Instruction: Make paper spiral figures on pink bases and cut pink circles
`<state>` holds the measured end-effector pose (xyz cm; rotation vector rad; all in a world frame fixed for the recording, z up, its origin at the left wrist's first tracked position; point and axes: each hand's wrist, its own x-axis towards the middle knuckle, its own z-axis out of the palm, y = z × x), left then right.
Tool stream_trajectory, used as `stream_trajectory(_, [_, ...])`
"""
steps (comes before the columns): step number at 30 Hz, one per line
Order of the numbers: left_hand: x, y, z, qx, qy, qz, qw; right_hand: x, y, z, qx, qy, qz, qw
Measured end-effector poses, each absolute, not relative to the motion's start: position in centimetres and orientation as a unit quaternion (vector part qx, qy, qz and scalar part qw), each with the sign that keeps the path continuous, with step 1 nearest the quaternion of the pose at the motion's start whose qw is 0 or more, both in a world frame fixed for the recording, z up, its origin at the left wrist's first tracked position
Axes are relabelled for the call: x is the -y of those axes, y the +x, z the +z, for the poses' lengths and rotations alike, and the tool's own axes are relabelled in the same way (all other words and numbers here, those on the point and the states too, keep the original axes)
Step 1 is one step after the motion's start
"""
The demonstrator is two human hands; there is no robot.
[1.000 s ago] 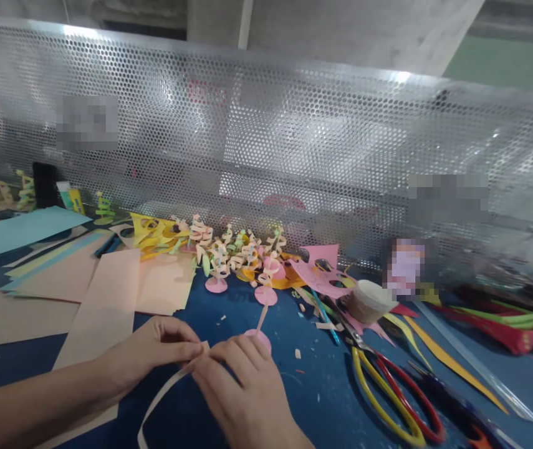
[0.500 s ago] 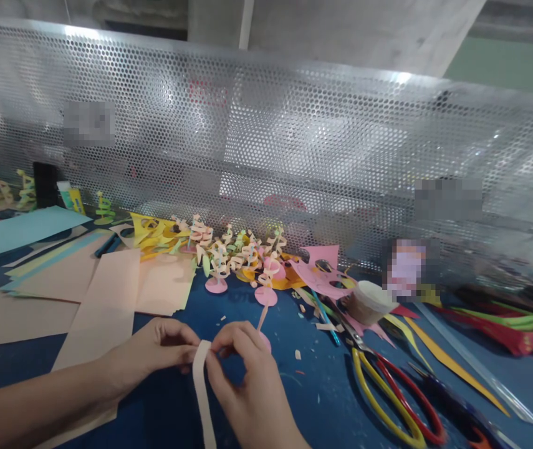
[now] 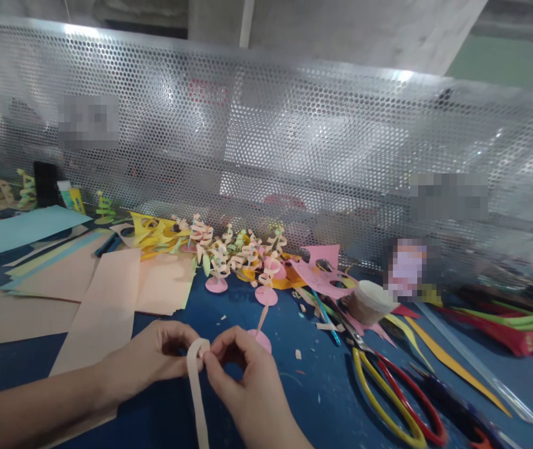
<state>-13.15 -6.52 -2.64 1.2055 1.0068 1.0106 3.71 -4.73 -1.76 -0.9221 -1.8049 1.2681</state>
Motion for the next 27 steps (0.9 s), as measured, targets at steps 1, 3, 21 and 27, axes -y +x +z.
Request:
stream_trajectory(1, [6.6,-13.1,-2.6,-0.439,0.523,0.432,0.59,4.7,3.7,-1.8,0.698,-0.355,0.501,0.37])
stream_trajectory(3, [6.6,-13.2,-2.6,-0.446,0.53,0.422,0.585,4.6,3.8,-2.0,0.685,-0.347,0.516,0.379])
stream_trajectory(21, [7.1,-12.7,-2.0,-0.46,0.612,0.39,0.512,4.3,3.7,-1.6,0.722,-0.364,0.468,0.356])
stream_trajectory(27, [7.2,-12.5,-1.7,-0.452,0.612,0.39,0.519,4.4,3.6,-1.6,0.729,-0.372,0.455,0.351])
